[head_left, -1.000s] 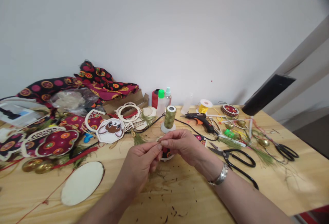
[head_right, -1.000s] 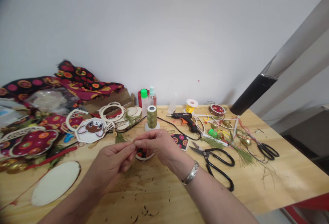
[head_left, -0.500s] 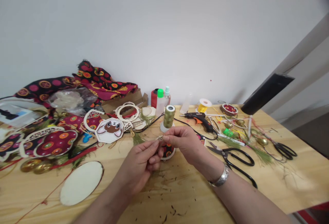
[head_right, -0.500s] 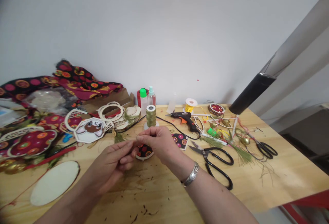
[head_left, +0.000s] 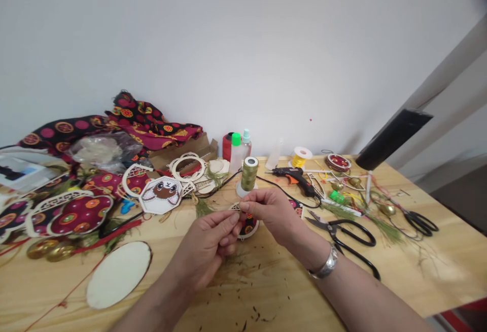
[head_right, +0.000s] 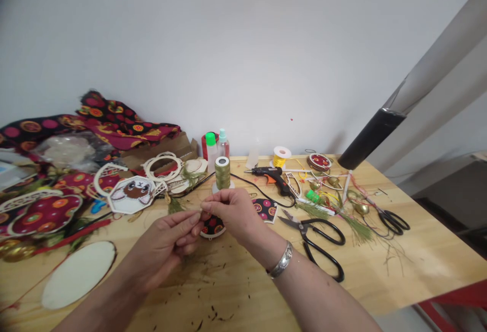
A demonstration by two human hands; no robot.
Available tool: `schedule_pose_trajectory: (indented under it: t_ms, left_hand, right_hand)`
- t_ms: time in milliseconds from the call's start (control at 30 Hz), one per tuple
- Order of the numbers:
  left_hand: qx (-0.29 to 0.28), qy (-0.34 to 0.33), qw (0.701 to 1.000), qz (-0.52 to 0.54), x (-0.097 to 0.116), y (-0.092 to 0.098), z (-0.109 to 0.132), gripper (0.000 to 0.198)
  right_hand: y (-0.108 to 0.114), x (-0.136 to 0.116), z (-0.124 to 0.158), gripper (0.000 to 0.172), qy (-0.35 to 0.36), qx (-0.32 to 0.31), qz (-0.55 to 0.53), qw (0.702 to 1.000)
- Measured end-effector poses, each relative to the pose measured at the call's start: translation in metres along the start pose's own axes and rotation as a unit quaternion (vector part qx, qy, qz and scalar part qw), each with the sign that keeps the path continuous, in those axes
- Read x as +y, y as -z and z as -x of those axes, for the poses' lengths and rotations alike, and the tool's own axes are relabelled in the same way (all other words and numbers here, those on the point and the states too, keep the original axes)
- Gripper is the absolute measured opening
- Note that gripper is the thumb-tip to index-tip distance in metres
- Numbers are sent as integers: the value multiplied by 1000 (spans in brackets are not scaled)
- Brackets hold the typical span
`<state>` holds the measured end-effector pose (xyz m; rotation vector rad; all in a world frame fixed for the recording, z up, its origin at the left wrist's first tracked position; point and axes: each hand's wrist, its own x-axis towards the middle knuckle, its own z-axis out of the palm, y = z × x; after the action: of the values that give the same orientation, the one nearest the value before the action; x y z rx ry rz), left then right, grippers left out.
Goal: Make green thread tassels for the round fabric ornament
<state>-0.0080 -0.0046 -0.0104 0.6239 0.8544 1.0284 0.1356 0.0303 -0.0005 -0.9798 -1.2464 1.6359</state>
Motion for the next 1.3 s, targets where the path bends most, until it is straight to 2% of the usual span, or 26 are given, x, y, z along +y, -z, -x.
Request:
schedule_pose_trajectory:
  t_ms: [233,367,433,567,667,933,1167,1300]
  left_hand:
    - [6,-29,1000,-5,1,-1,2,13]
    - [11,-41,999,-2,1,-1,2,14]
    - [11,-44,999,0,2,-1,1,15]
    - [11,-46,999,2,2,-1,2,15]
    - [14,-45,999,1,2,-1,1,15]
    - [45,-70,996,-21,0,-1,1,15]
    - [67,-81,994,-27,0,-2,2,15]
    - [69,-99,991,-60,-1,-1,1,15]
  right_hand:
    - [0,-1,0,26,-13,-7,-23,1000]
    - [5,-1,-3,43,-70,8,-72,995]
    - [7,0,-5,46,-90,-2,-104,991]
    - [8,5,-4,36,-97,-61,-127,985]
    - [6,8,-3,32,-75,-91,-116,986]
    - [3,6,-2,29,-49,-68,-91,992]
    - [-3,5,-1,9,19,-90,-41,995]
    - [-3,6,0,12,21,-57,-11,998]
